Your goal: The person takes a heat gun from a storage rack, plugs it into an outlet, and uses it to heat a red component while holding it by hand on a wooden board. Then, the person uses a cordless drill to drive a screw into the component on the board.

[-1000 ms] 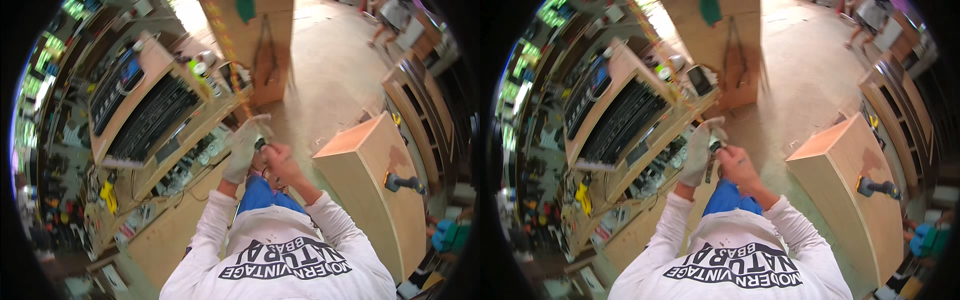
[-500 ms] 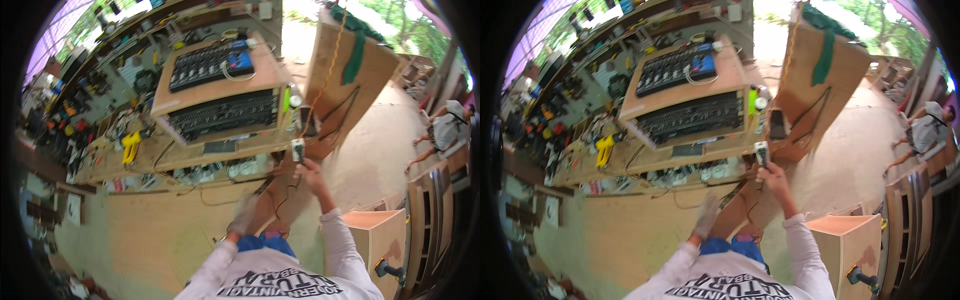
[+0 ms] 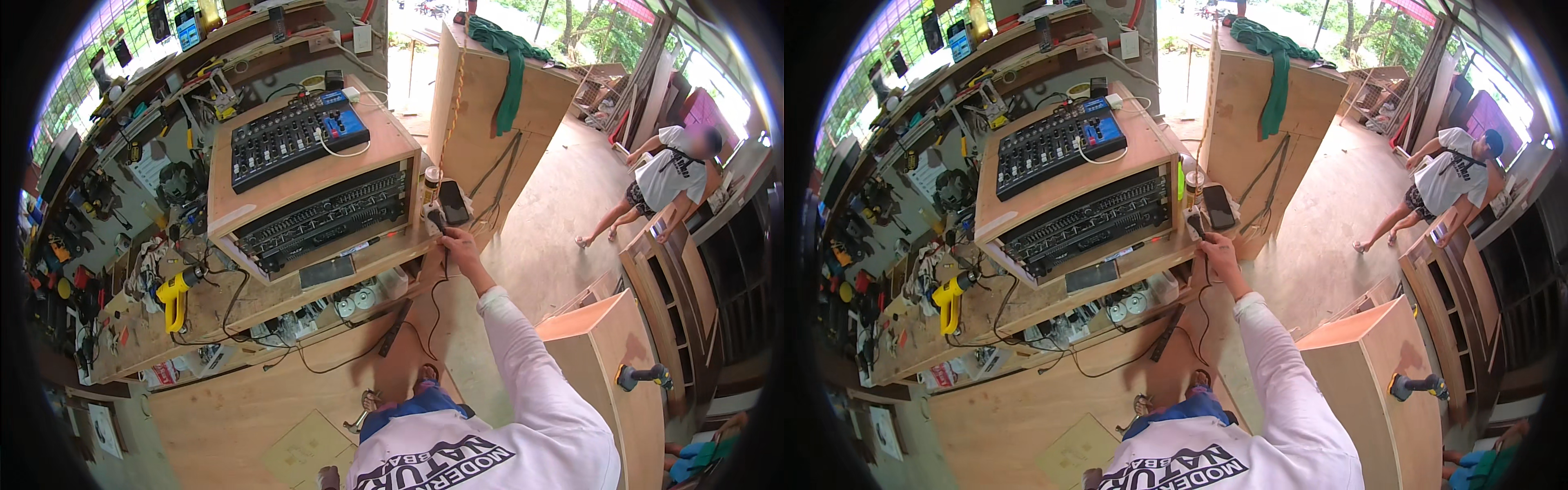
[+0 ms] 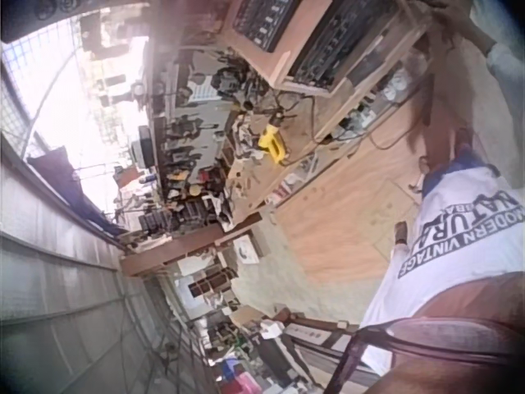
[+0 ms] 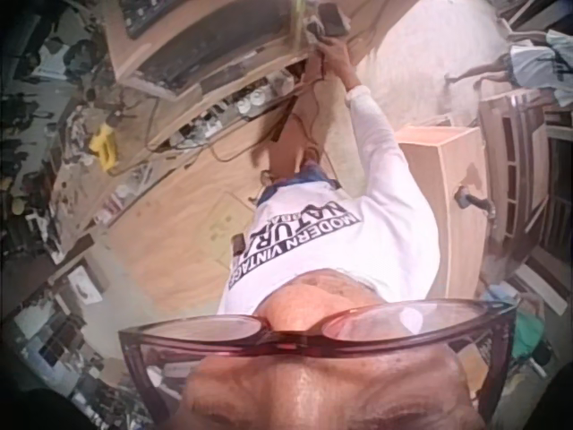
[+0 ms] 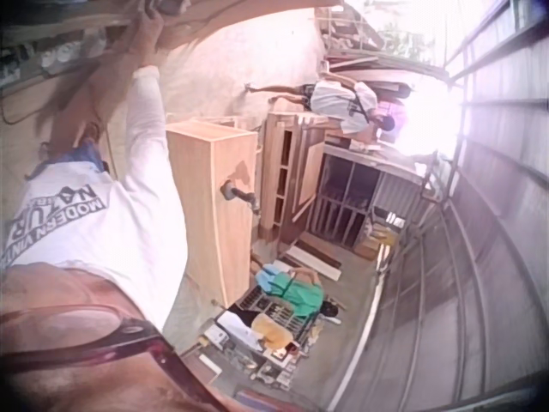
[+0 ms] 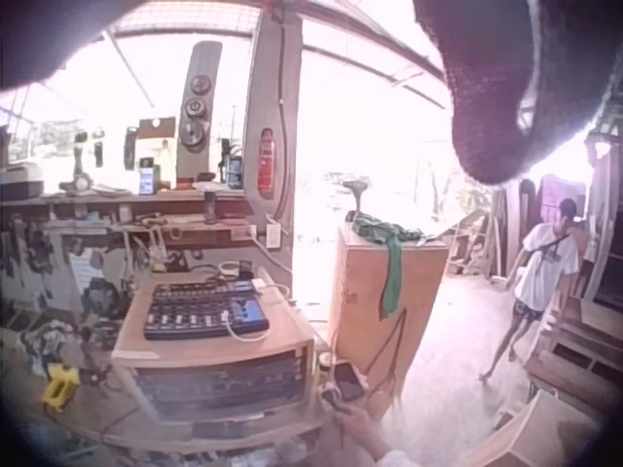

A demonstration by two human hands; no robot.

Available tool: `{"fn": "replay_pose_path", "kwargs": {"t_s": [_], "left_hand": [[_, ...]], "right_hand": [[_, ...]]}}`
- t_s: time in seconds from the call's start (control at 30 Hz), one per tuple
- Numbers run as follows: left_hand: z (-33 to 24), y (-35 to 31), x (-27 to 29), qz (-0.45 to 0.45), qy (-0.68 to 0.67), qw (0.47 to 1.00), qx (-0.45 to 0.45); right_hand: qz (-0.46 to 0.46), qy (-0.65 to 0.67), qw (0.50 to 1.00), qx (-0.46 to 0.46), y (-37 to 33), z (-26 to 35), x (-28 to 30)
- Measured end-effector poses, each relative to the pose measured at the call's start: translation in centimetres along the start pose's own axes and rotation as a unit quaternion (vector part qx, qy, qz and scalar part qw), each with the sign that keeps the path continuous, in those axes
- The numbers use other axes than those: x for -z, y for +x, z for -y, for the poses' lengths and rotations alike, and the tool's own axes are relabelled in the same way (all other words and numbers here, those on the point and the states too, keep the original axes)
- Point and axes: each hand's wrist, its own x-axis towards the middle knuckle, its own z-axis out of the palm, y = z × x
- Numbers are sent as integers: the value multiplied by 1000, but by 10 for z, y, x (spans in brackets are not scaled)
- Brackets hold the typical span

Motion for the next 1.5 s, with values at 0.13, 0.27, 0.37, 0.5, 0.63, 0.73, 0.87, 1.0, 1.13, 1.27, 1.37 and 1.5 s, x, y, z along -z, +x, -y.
{"fn": "replay_pose_path", "kwargs": {"t_s": [0.13,0.27,0.37,0.5,0.63,0.73,0.87,1.0,1.13,1.27,1.37,1.5], "left_hand": [[19,0,7,-54,3,998,-11],[-23,23,7,-77,-491,856,141],[-62,26,7,-114,-407,900,103],[-138,34,-3,-62,-416,905,58],[-195,34,-2,-1,-359,934,3],[-215,36,0,-6,-316,947,-52],[-231,18,2,34,-252,966,-44],[-206,-2,-25,-33,-209,967,-143],[-202,-35,-41,38,-223,974,-26],[-220,-52,-44,62,-251,963,77],[-233,-53,-42,63,-263,955,120],[-250,-48,-34,60,-277,949,138]], "right_hand": [[-73,-193,975,83,12,-11,-17],[-61,-173,980,71,27,-27,10],[-54,-192,979,38,19,-8,-9],[-109,-180,978,6,10,22,19],[-94,-93,991,-27,29,16,48],[-45,18,999,-10,49,3,65],[-95,-24,995,-19,83,-10,82],[-219,-141,965,36,122,1,100],[-232,-166,957,49,152,11,120],[-234,-182,952,73,194,13,158],[-242,-314,911,116,234,-16,177],[-258,-395,871,139,274,-32,195]]}}
